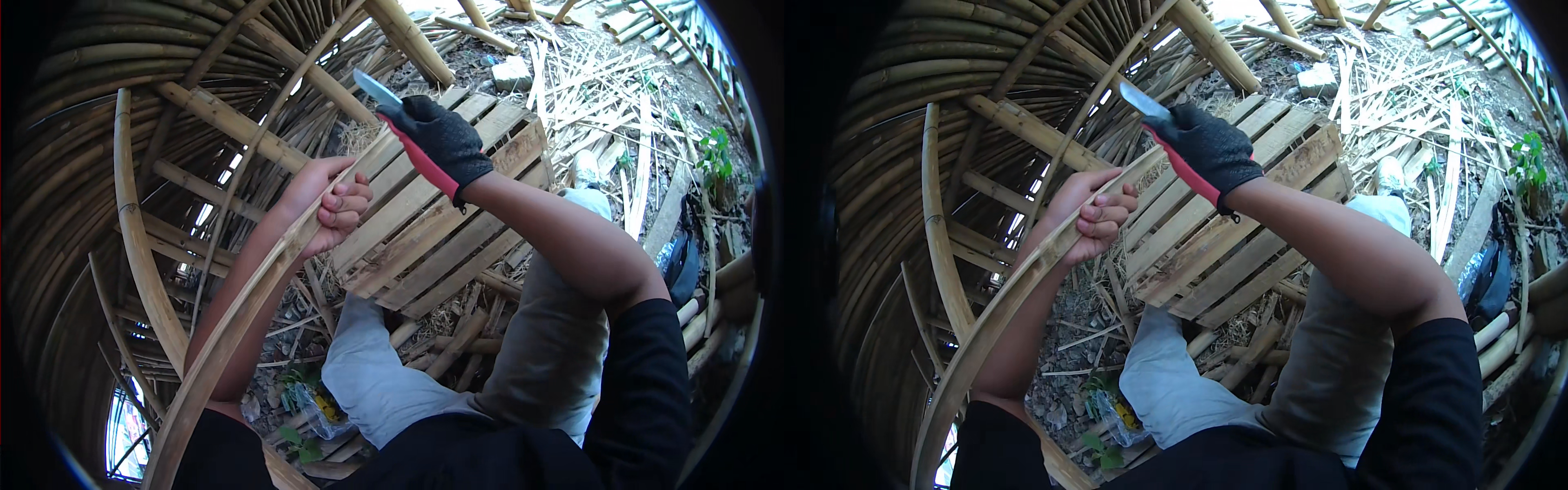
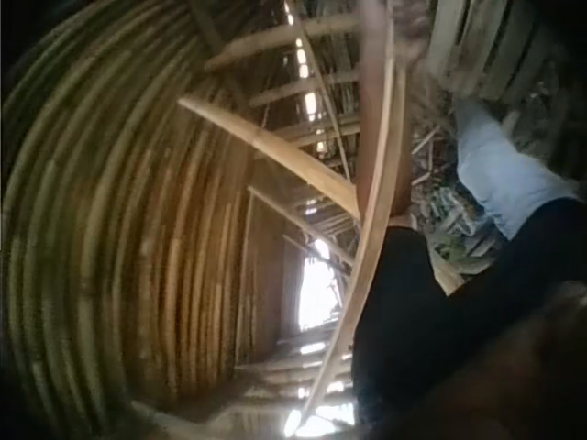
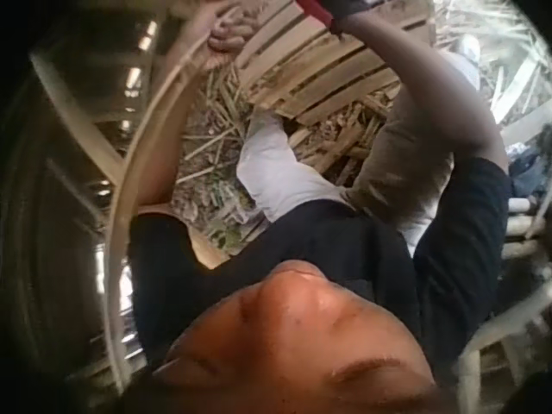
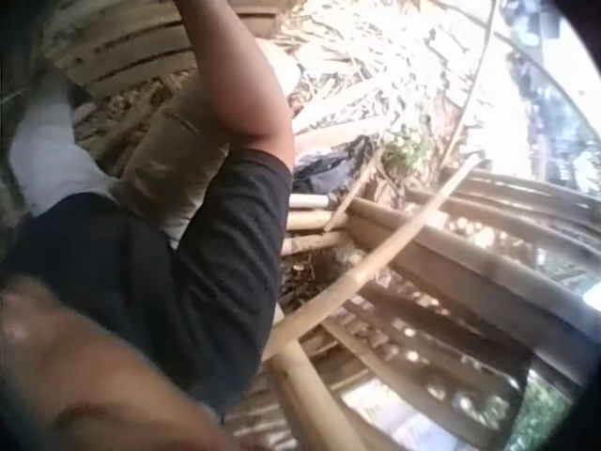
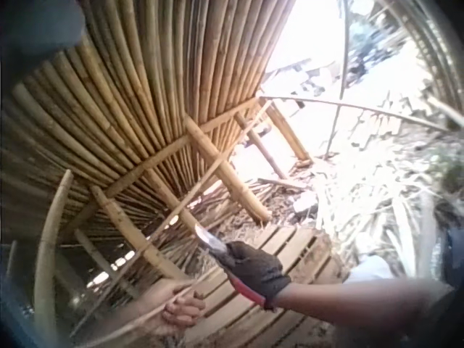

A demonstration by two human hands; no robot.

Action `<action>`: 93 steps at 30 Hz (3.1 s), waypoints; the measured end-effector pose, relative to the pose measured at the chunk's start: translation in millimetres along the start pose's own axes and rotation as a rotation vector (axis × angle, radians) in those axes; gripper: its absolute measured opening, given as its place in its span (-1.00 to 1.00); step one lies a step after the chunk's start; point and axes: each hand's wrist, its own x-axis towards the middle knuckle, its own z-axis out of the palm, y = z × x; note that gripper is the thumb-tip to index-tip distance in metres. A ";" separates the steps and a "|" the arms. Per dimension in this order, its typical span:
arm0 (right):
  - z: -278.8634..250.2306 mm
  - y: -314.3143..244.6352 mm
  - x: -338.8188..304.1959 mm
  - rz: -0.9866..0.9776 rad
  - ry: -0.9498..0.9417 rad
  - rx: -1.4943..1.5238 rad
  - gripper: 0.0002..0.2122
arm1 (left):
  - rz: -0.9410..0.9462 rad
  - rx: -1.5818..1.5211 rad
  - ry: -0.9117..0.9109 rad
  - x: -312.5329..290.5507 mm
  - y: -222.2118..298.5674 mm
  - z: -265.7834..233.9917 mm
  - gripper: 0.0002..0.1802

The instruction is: The person sits and uses a knife to shave and smooth a long bamboo strip, repeatedly drawing the blade along its length to remove thin shavings. The person rotates the strip and adjusts grip to work different sides.

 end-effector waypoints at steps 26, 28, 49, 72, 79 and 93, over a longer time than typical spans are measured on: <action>105.6 62.2 -169.2 -0.321 -1.686 -0.853 -0.49 | -0.088 0.721 0.296 -129.6 -80.3 -110.0 -0.58; 141.1 88.6 -211.2 -0.416 -1.741 -0.739 -0.53 | -0.086 0.736 0.278 -129.3 -82.4 -104.9 -0.56; 253.6 127.7 -293.4 -0.338 -1.766 -0.765 -0.57 | -0.001 0.799 0.249 -127.0 -83.6 -100.3 -0.55; 252.6 121.1 -281.4 -0.356 -1.769 -0.810 -0.59 | 0.079 0.833 0.290 -127.4 -74.7 -110.1 -0.61; 254.3 70.1 -249.3 -0.404 -1.773 -0.801 -0.60 | 0.071 0.802 0.327 -124.2 -77.4 -116.2 -0.64; 94.4 -79.7 -20.7 -0.287 -1.248 -1.014 -0.64 | 0.096 0.811 0.411 -125.1 -64.6 -115.1 -0.75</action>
